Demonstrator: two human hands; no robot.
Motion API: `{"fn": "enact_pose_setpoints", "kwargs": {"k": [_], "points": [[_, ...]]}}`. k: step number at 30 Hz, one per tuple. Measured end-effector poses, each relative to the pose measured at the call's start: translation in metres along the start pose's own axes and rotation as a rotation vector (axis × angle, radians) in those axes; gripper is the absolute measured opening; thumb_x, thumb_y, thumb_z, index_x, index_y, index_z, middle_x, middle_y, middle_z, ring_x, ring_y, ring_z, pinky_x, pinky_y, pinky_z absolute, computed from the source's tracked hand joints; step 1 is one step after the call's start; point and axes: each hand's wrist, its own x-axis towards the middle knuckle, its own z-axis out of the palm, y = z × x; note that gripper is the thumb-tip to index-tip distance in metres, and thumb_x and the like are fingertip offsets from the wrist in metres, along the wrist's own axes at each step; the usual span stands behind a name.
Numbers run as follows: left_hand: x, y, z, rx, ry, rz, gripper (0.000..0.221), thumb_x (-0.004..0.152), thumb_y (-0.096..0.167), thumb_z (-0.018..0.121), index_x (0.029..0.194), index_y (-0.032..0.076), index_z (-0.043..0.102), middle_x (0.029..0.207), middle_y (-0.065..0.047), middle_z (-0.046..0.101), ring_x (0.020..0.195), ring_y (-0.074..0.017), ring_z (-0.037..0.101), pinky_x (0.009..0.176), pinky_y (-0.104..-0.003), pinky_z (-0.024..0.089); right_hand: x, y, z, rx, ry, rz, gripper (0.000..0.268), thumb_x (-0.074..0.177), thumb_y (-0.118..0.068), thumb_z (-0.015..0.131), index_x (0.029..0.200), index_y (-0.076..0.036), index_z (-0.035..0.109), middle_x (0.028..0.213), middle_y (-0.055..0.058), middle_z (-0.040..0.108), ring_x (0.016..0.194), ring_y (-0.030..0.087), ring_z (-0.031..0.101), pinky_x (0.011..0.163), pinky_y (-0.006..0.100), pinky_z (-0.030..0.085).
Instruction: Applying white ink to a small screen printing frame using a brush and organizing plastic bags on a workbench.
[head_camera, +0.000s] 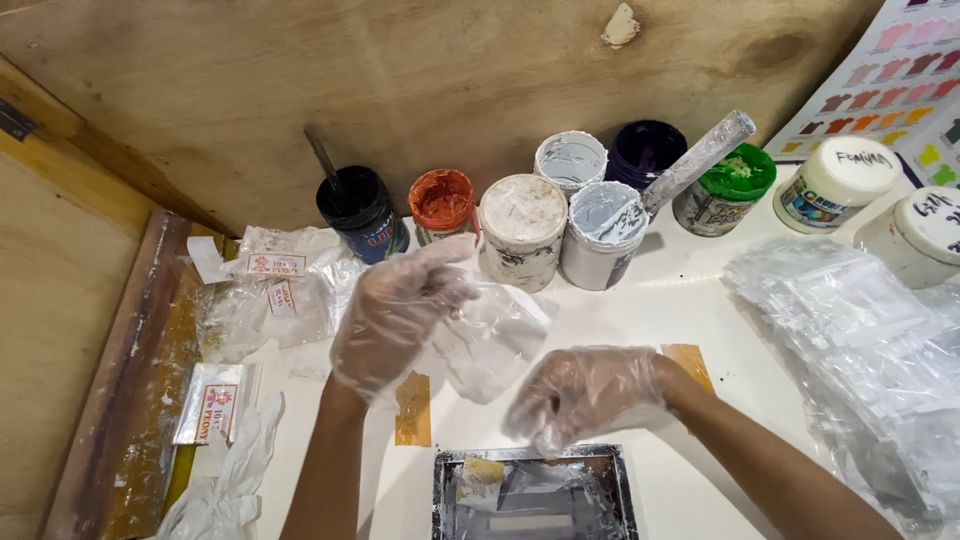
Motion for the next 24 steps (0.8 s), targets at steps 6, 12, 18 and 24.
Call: {"fn": "enact_pose_setpoints", "kwargs": {"k": [6, 12, 18, 24], "points": [[-0.011, 0.029, -0.01, -0.169, 0.044, -0.113, 0.042, 0.092, 0.006, 0.072, 0.131, -0.005, 0.06, 0.095, -0.009, 0.074, 0.083, -0.0176, 0.077, 0.085, -0.027, 0.067, 0.009, 0.015, 0.008, -0.505, 0.455, -0.465, 0.093, 0.088, -0.075, 0.055, 0.159, -0.029, 0.017, 0.149, 0.008, 0.054, 0.088, 0.017, 0.073, 0.061, 0.022, 0.06], [-0.014, 0.024, -0.019, -0.189, 0.064, -0.216, 0.02, 0.088, -0.001, 0.077, 0.082, 0.008, 0.06, 0.079, 0.0, 0.06, 0.074, -0.0126, 0.062, 0.074, -0.026, 0.062, 0.002, -0.044, 0.03, 1.05, 0.165, -1.006, 0.107, 0.09, -0.029, 0.093, 0.163, -0.005, 0.019, 0.143, 0.031, 0.053, 0.13, 0.041, 0.057, 0.111, 0.053, 0.051], [-0.002, 0.039, -0.014, -0.116, 0.043, -0.586, 0.048, 0.082, 0.008, 0.079, 0.129, 0.016, 0.075, 0.077, 0.004, 0.058, 0.072, -0.009, 0.053, 0.068, -0.022, 0.048, 0.009, -0.014, 0.018, 1.065, 0.73, -0.897, 0.072, 0.092, -0.003, 0.067, 0.152, 0.01, 0.031, 0.152, 0.03, 0.046, 0.141, 0.037, 0.048, 0.119, 0.042, 0.039], [-0.004, 0.022, -0.011, 0.1, -0.11, -0.613, 0.032, 0.084, 0.023, 0.086, 0.114, 0.016, 0.08, 0.071, -0.003, 0.071, 0.066, -0.0136, 0.061, 0.067, -0.027, 0.055, 0.025, -0.033, 0.019, 1.034, 1.477, -0.52, 0.033, 0.081, 0.009, 0.073, 0.113, 0.01, 0.068, 0.104, 0.027, 0.074, 0.081, 0.04, 0.074, 0.062, 0.046, 0.062]]}}
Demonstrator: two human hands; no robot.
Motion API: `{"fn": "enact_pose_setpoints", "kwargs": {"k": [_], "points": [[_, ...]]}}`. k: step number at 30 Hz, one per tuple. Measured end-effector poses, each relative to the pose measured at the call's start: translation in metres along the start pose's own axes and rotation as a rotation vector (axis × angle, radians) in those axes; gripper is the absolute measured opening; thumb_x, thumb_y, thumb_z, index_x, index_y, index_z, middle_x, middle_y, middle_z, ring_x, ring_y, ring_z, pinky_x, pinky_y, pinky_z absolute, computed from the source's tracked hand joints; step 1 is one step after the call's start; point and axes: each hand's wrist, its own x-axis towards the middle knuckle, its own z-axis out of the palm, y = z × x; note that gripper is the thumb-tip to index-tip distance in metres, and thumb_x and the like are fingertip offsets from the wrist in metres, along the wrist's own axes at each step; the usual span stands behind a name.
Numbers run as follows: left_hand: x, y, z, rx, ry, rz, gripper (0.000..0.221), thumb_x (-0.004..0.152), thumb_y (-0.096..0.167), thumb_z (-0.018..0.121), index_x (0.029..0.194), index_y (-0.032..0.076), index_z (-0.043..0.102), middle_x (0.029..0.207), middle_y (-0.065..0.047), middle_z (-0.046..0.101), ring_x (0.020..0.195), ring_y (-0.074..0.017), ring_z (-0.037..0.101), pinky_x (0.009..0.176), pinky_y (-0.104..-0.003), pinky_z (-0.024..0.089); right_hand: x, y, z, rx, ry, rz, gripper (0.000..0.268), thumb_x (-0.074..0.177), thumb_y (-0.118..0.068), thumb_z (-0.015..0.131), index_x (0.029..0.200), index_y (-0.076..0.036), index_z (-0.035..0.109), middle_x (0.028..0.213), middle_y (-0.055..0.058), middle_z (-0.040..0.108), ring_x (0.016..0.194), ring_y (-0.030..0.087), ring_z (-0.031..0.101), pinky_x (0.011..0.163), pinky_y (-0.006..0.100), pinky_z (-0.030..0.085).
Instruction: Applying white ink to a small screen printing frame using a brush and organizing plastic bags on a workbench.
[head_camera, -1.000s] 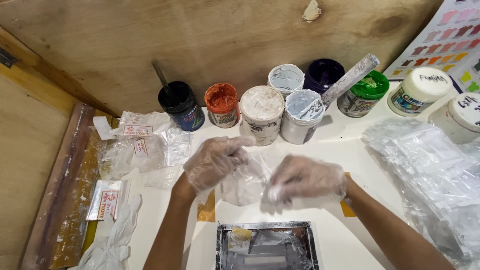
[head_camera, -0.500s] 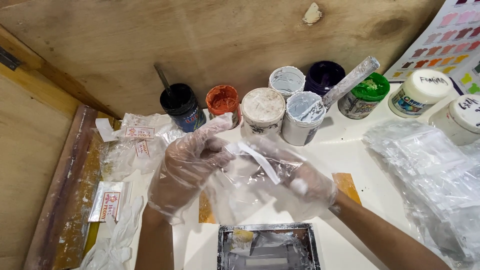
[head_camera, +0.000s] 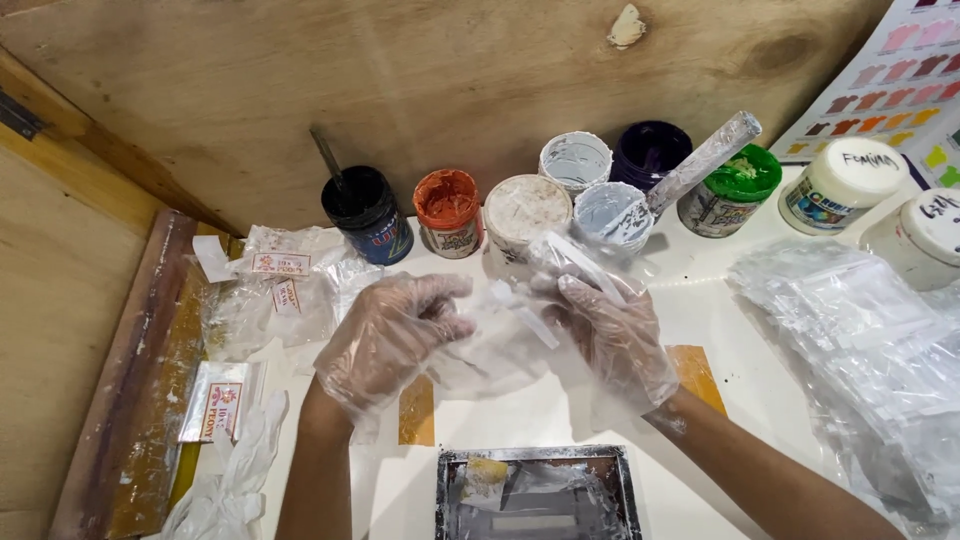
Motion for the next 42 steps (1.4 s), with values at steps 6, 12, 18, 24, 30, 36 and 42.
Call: {"fn": "enact_pose_setpoints", "kwargs": {"k": [6, 12, 18, 24, 30, 36, 42], "points": [[-0.004, 0.016, -0.007, 0.128, -0.25, -0.015, 0.016, 0.095, 0.017, 0.068, 0.084, 0.009, 0.077, 0.069, -0.004, 0.057, 0.068, -0.0168, 0.052, 0.065, -0.03, 0.047, -0.01, -0.013, 0.014, -0.362, -0.023, -0.098, 0.046, 0.07, 0.005, 0.086, 0.11, 0.013, 0.064, 0.098, 0.028, 0.075, 0.086, 0.034, 0.076, 0.068, 0.047, 0.065], [-0.007, 0.036, -0.009, 0.307, -0.397, -0.064, 0.017, 0.094, 0.009, 0.053, 0.081, 0.01, 0.063, 0.076, -0.002, 0.055, 0.071, -0.0158, 0.056, 0.068, -0.027, 0.048, -0.001, -0.02, 0.026, -0.131, -0.059, -0.082, 0.033, 0.083, 0.003, 0.074, 0.114, 0.013, 0.068, 0.101, 0.028, 0.074, 0.085, 0.036, 0.076, 0.071, 0.044, 0.065], [0.011, 0.032, 0.034, 0.106, -0.239, -0.057, 0.03, 0.094, 0.034, 0.068, 0.077, 0.008, 0.072, 0.074, -0.007, 0.063, 0.073, -0.0214, 0.066, 0.068, -0.036, 0.053, 0.013, -0.054, 0.024, -0.063, -0.041, -0.038, 0.035, 0.076, 0.0, 0.078, 0.11, 0.006, 0.069, 0.094, 0.022, 0.076, 0.076, 0.032, 0.076, 0.066, 0.044, 0.066], [0.037, 0.04, 0.088, 0.151, -0.349, 0.024, 0.031, 0.086, 0.038, 0.067, 0.09, 0.009, 0.076, 0.082, -0.014, 0.075, 0.085, -0.0319, 0.074, 0.075, -0.042, 0.057, 0.023, -0.111, 0.007, -0.114, 0.113, -0.025, 0.022, 0.082, -0.009, 0.072, 0.103, -0.001, 0.07, 0.093, 0.021, 0.076, 0.078, 0.032, 0.077, 0.062, 0.041, 0.066], [0.057, 0.063, 0.132, 0.016, -0.434, 0.173, 0.029, 0.09, 0.031, 0.07, 0.102, 0.006, 0.079, 0.083, -0.018, 0.077, 0.079, -0.0349, 0.075, 0.086, -0.043, 0.06, 0.045, -0.141, -0.026, -0.222, 0.206, 0.0, 0.021, 0.08, -0.012, 0.072, 0.099, -0.006, 0.068, 0.084, 0.011, 0.073, 0.07, 0.019, 0.073, 0.059, 0.032, 0.065], [0.058, 0.098, 0.184, -0.295, -0.49, 0.105, 0.039, 0.075, 0.038, 0.084, 0.11, 0.022, 0.075, 0.091, -0.002, 0.079, 0.09, -0.0169, 0.075, 0.085, -0.032, 0.06, 0.053, -0.174, -0.064, -0.266, 0.278, -0.086, 0.025, 0.076, -0.01, 0.079, 0.097, -0.009, 0.067, 0.078, 0.011, 0.071, 0.064, 0.02, 0.072, 0.05, 0.034, 0.065], [0.063, 0.115, 0.274, -0.894, -0.524, 0.064, 0.032, 0.076, 0.015, 0.089, 0.1, 0.002, 0.073, 0.08, -0.004, 0.074, 0.068, -0.0111, 0.07, 0.055, -0.017, 0.06, 0.072, -0.212, -0.122, -0.393, 0.234, -0.232, 0.028, 0.08, -0.012, 0.079, 0.104, -0.009, 0.067, 0.087, 0.013, 0.07, 0.066, 0.023, 0.074, 0.039, 0.03, 0.06]]}}
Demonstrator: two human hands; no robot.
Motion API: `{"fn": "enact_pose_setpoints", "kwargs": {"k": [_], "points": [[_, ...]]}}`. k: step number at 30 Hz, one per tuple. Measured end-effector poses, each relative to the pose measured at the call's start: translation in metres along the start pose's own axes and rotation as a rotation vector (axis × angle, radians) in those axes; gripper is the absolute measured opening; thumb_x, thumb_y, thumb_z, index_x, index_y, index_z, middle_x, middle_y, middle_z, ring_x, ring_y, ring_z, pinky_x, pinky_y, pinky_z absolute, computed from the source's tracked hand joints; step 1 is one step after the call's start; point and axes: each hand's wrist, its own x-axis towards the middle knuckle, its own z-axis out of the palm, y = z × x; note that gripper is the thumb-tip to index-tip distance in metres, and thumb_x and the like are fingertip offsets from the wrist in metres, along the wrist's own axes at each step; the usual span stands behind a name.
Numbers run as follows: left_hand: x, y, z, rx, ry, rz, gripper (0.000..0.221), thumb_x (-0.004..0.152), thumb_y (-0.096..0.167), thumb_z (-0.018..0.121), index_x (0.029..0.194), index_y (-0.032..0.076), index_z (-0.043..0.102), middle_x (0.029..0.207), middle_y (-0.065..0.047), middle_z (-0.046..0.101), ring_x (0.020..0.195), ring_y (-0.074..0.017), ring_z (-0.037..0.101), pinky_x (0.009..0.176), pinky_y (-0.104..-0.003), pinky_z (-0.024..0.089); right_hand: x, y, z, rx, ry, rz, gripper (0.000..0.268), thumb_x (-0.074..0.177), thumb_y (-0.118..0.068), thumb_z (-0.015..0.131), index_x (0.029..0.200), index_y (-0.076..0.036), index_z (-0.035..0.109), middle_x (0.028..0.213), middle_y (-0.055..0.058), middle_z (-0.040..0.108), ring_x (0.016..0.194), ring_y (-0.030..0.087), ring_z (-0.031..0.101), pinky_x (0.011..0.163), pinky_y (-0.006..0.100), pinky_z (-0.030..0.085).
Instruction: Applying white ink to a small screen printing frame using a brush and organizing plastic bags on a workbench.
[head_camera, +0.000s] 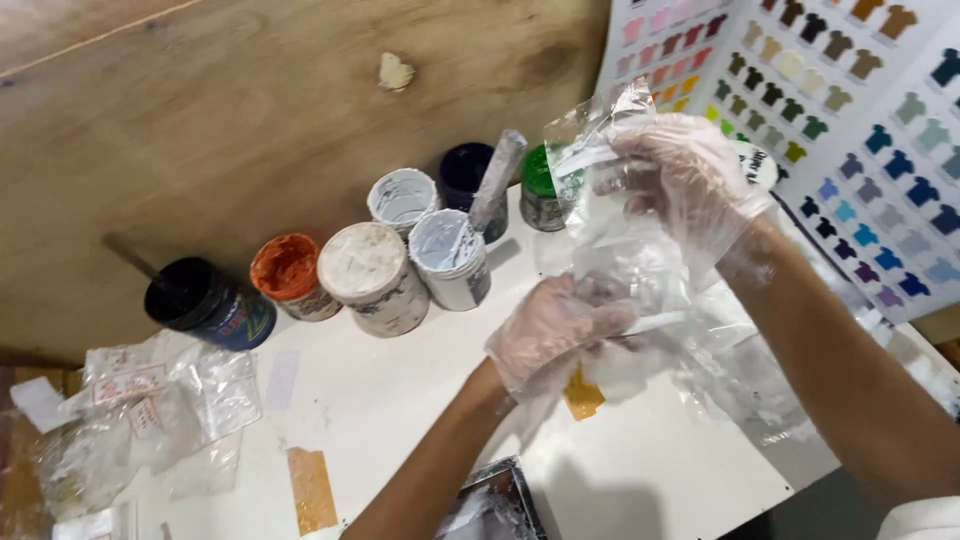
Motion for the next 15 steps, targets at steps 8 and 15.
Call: {"fn": "enact_pose_setpoints", "kwargs": {"k": [8, 15], "points": [[0.005, -0.024, 0.083, -0.317, 0.029, -0.371, 0.033, 0.087, 0.039, 0.081, 0.096, 0.008, 0.077, 0.088, -0.006, 0.078, 0.079, -0.011, 0.072, 0.074, -0.021, 0.054, 0.052, 0.014, -0.048, -0.574, -0.003, 0.121, 0.023, 0.076, -0.009, 0.079, 0.099, -0.006, 0.074, 0.082, 0.018, 0.071, 0.06, 0.027, 0.069, 0.043, 0.031, 0.054], [0.045, -0.079, 0.129, -0.516, 0.11, -0.415, 0.025, 0.086, 0.034, 0.078, 0.09, 0.01, 0.072, 0.086, -0.003, 0.074, 0.08, -0.0161, 0.068, 0.073, -0.025, 0.047, 0.069, 0.045, -0.076, -0.563, -0.02, 0.231, 0.026, 0.077, -0.011, 0.077, 0.102, -0.007, 0.073, 0.088, 0.011, 0.072, 0.074, 0.022, 0.071, 0.057, 0.028, 0.056]]}}
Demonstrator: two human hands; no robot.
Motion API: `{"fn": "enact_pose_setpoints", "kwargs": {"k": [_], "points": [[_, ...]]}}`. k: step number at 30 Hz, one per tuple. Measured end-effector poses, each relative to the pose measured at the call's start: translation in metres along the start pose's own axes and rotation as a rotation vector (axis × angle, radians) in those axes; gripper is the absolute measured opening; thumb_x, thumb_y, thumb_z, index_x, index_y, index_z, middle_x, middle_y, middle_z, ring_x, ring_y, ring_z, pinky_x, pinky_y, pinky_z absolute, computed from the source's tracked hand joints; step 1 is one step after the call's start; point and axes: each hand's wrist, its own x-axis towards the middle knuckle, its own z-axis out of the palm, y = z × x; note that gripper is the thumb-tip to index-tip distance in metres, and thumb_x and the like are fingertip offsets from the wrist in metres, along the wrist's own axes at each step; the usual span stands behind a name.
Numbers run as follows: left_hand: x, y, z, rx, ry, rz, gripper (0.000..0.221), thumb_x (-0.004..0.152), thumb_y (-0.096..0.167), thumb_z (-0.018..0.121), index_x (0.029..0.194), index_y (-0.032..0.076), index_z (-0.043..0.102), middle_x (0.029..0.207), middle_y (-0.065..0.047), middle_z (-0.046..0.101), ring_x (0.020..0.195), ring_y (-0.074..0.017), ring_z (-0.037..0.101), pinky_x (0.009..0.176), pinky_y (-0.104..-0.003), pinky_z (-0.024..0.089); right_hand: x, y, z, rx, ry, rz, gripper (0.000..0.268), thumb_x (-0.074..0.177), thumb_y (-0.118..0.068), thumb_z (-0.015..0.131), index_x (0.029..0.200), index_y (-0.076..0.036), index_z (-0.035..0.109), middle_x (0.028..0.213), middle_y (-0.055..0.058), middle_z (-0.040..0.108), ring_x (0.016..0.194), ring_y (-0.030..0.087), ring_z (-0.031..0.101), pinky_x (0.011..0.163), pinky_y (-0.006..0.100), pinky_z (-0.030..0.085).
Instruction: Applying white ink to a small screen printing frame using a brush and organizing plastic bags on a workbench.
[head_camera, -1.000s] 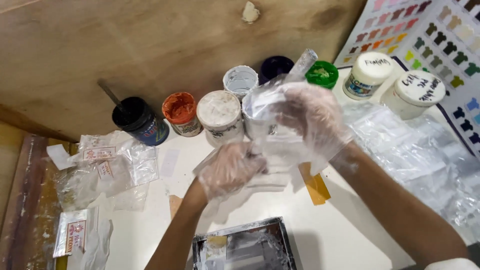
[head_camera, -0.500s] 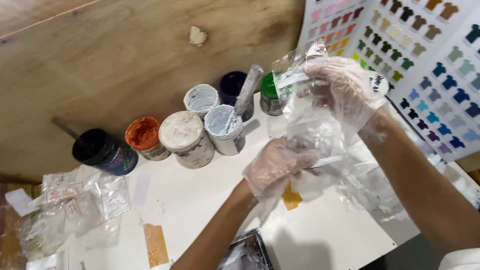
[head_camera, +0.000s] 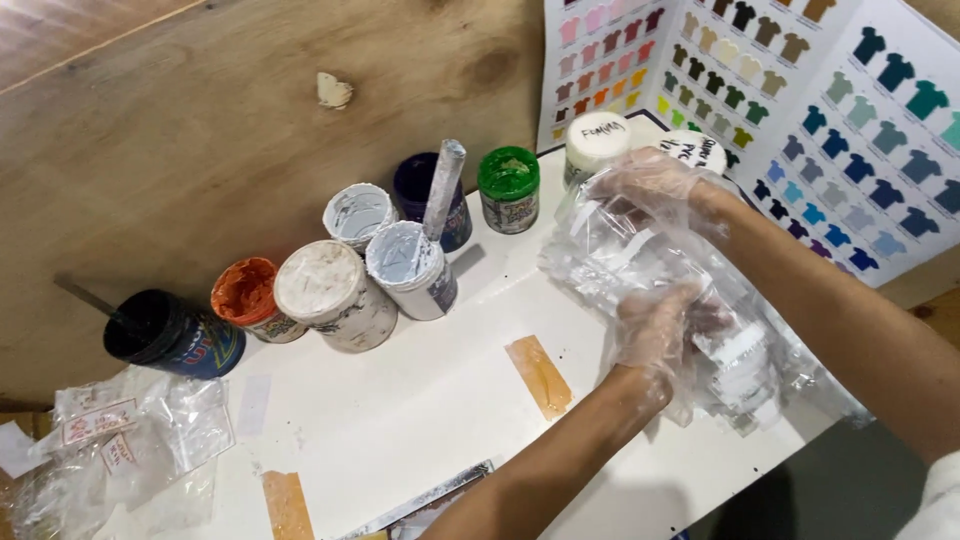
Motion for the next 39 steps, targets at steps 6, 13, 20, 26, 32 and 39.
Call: {"fn": "enact_pose_setpoints", "kwargs": {"k": [6, 13, 20, 26, 32, 39], "points": [[0.013, -0.022, 0.017, 0.245, 0.32, -0.044, 0.083, 0.069, 0.06, 0.089, 0.133, 0.017, 0.058, 0.126, -0.01, 0.069, 0.114, -0.031, 0.069, 0.086, -0.047, 0.063, 0.015, 0.013, -0.002, -0.181, 0.009, 0.015, 0.032, 0.078, -0.024, 0.087, 0.105, -0.009, 0.075, 0.097, 0.019, 0.072, 0.086, 0.032, 0.071, 0.071, 0.041, 0.062], [-0.023, -0.015, 0.032, -0.241, 0.096, -0.092, 0.033, 0.083, 0.032, 0.085, 0.106, 0.012, 0.072, 0.105, -0.005, 0.074, 0.096, -0.0207, 0.072, 0.081, -0.037, 0.06, -0.043, -0.015, -0.009, -0.079, -0.068, -0.146, 0.025, 0.081, -0.026, 0.077, 0.102, -0.012, 0.076, 0.091, 0.013, 0.071, 0.087, 0.025, 0.066, 0.071, 0.037, 0.055], [-0.045, -0.022, 0.028, -0.102, 0.113, -0.144, 0.108, 0.067, 0.068, 0.074, 0.157, 0.023, 0.037, 0.163, -0.004, 0.041, 0.149, -0.0285, 0.042, 0.119, -0.048, 0.039, -0.006, 0.002, -0.024, -0.232, -0.328, -0.198, 0.052, 0.078, -0.04, 0.069, 0.123, -0.014, 0.072, 0.14, 0.01, 0.065, 0.124, 0.028, 0.06, 0.109, 0.045, 0.048], [-0.055, -0.025, 0.033, -0.123, 0.232, 0.135, 0.101, 0.08, 0.054, 0.07, 0.164, 0.025, 0.021, 0.113, -0.012, 0.075, 0.112, -0.0259, 0.072, 0.096, -0.046, 0.061, 0.034, 0.019, -0.021, 0.027, -0.258, -0.153, 0.021, 0.079, -0.01, 0.081, 0.099, -0.007, 0.075, 0.114, 0.013, 0.075, 0.083, 0.026, 0.068, 0.063, 0.033, 0.059], [-0.038, -0.039, 0.028, -0.038, 0.348, 0.003, 0.093, 0.075, 0.02, 0.084, 0.156, 0.006, 0.04, 0.091, -0.004, 0.075, 0.063, -0.0118, 0.072, 0.046, -0.019, 0.061, 0.004, -0.007, -0.013, -0.064, -0.28, -0.034, 0.013, 0.085, -0.014, 0.078, 0.097, -0.009, 0.076, 0.1, 0.009, 0.073, 0.091, 0.025, 0.066, 0.081, 0.036, 0.053], [-0.048, -0.05, 0.036, -0.243, 0.18, 0.052, 0.027, 0.094, 0.004, 0.071, 0.116, 0.006, 0.055, 0.088, -0.01, 0.067, 0.054, -0.0115, 0.063, 0.036, -0.019, 0.039, 0.018, -0.008, -0.012, -0.215, -0.267, -0.104, 0.021, 0.079, -0.017, 0.082, 0.098, -0.011, 0.074, 0.097, 0.008, 0.076, 0.087, 0.022, 0.069, 0.08, 0.035, 0.056]]}}
